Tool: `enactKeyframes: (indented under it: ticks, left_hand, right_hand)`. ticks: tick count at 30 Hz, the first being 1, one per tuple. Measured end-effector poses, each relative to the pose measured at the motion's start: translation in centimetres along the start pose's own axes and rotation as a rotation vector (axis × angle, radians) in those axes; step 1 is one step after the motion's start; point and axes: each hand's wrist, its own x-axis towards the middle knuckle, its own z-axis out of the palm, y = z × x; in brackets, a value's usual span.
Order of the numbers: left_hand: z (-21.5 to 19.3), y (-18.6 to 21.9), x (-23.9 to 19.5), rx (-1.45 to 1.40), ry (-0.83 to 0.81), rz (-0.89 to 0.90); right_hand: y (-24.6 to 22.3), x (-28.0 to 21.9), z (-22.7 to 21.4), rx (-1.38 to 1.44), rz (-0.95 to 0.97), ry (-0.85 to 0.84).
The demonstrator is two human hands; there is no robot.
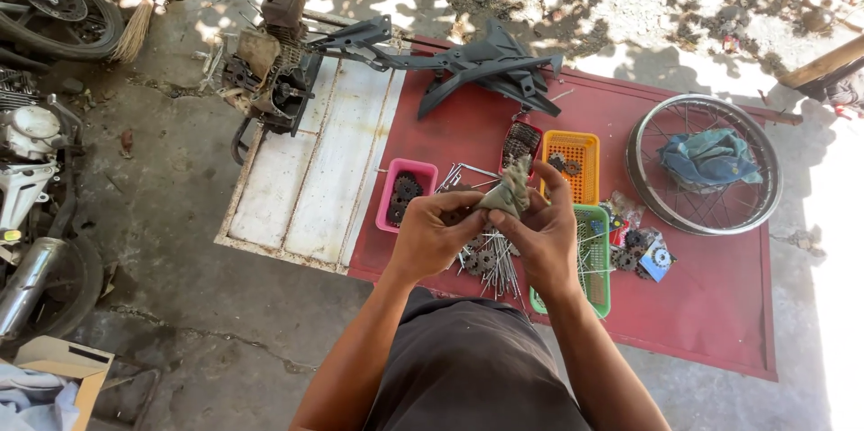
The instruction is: The person cleans a small, dark mechanical part using a rag. They wipe the part thoroughly, turning it over in their hands to clean different sides. The person then places the part into a pink plastic container on the table and picks up another similar part to continue the cleaning process.
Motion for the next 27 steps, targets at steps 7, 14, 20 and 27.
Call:
enactKeyframes:
  ticks: [7, 14, 20, 27]
  left_hand:
    - [-2.7, 1.1, 0.5, -0.116, -0.003, -0.089]
    - [-2.5, -2.2, 1.8, -0.436, 0.043, -0.165]
    - [0.1, 0.5, 1.7, -0.290, 0.061, -0.134]
    - [3.8, -0.7, 0.7, -0.240, 0.134, -0.131]
  right_hand:
    - [1.1, 0.7, -1.1, -0.186, -0.077, 0.049]
    - [0.4, 0.1, 0.4, -0.233, -0.220, 0.057]
    - [-1.1, 0.0, -1.7, -0.239, -0.238, -0.075]
    - [-1.9, 1.5, -5.9, -0.309, -0.345, -0.251]
